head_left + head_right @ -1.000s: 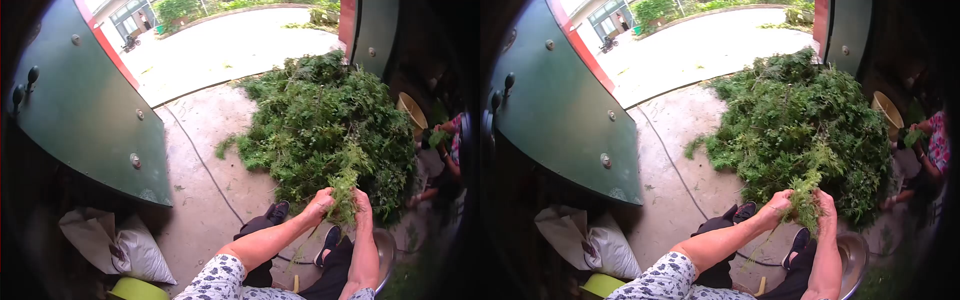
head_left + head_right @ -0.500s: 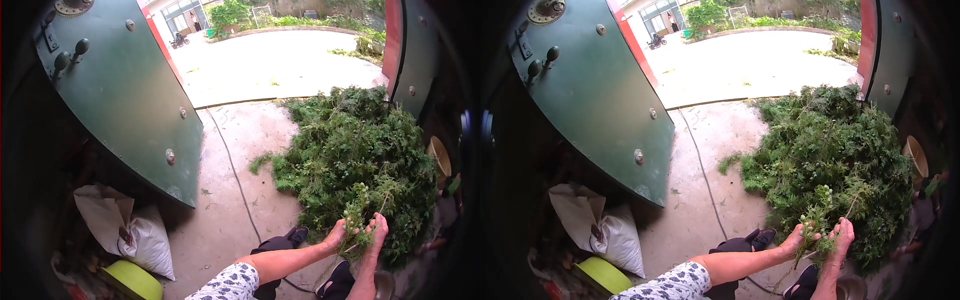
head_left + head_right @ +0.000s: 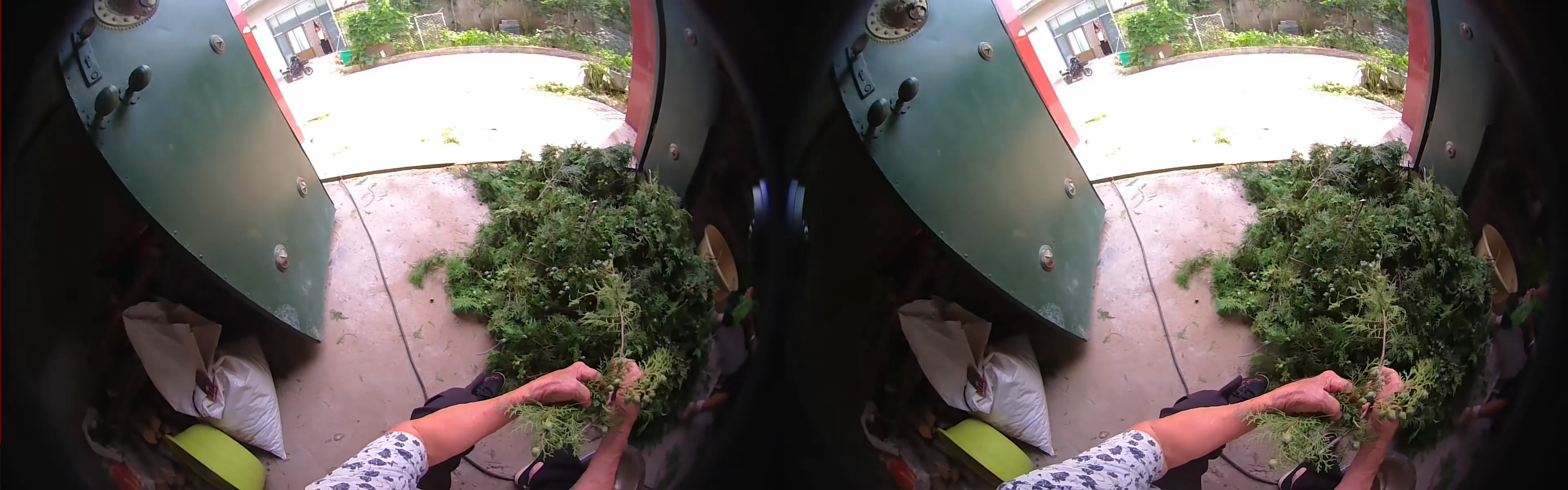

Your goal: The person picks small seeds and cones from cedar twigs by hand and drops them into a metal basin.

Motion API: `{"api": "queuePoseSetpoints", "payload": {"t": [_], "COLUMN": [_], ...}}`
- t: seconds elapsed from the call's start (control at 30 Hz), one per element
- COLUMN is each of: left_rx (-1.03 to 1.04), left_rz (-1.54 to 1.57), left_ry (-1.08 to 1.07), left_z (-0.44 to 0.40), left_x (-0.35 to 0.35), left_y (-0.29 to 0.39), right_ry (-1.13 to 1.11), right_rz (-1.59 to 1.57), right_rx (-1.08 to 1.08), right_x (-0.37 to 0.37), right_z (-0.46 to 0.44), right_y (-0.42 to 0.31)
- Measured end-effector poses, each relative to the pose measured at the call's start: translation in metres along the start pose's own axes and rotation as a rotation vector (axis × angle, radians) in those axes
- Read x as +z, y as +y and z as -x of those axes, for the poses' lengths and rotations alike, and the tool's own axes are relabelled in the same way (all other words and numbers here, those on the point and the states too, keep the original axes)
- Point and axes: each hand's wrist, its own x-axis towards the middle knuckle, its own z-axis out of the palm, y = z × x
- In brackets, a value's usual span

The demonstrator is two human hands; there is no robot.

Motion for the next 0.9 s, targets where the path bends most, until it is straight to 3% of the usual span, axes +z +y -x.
{"api": "queuePoseSetpoints", "payload": {"t": [0.1, 0.13, 0.23, 0.27, 0.4, 0.5, 0.57, 0.6, 0.63, 0.7, 0.73, 0.77, 0.83, 0.9], "left_rx": [0.083, 0.134, 0.054, 0.141, 0.089, 0.062, 0.070, 0.066, 0.062, 0.114, 0.134, 0.154, 0.121, 0.091], "left_rz": [0.104, 0.141, 0.178, 0.203, 0.278, 0.226, 0.326, 0.274, 0.221, 0.051, 0.049, 0.046, 0.019, -0.006], "left_ry": [0.007, 0.026, 0.158, 0.213, 0.249, 0.200, 0.151, 0.116, 0.081, 0.127, 0.123, 0.121, 0.165, 0.207], "left_z": [-0.002, -0.002, 0.000, -0.004, -0.002, -0.001, 0.002, 0.004, 0.006, 0.017, 0.016, 0.016, 0.020, 0.022], "left_x": [0.005, 0.007, 0.005, 0.004, 0.011, 0.010, 0.011, 0.010, 0.009, 0.001, 0.002, 0.003, 0.001, -0.005], "left_y": [-0.003, -0.003, -0.003, -0.006, -0.006, -0.007, -0.008, -0.011, -0.011, 0.001, 0.001, 0.001, 0.013, 0.015], "right_ry": [0.079, 0.193, 0.152, 0.042, -0.060, -0.015, 0.071, 0.116, 0.224, 0.424, 0.177, 0.175, 0.418, 0.456], "right_rz": [0.208, 0.435, 0.204, 0.201, 0.281, 0.125, 0.107, 0.264, 0.147, 0.162, 0.268, 0.265, 0.153, 0.172], "right_rx": [-0.072, -0.028, 0.079, 0.217, 0.124, -0.005, 0.151, 0.248, 0.567, 0.029, -0.253, -0.252, 0.188, 0.067], "right_x": [0.014, 0.018, 0.044, 0.044, 0.066, 0.068, 0.058, 0.055, 0.061, 0.012, 0.000, -0.002, -0.001, -0.031], "right_z": [-0.001, 0.000, 0.002, 0.000, -0.005, -0.006, -0.005, -0.016, -0.020, -0.018, -0.025, -0.025, -0.025, -0.030], "right_y": [-0.030, -0.034, -0.050, -0.053, -0.090, -0.087, -0.095, -0.102, -0.137, -0.049, -0.053, -0.050, -0.068, -0.064]}}
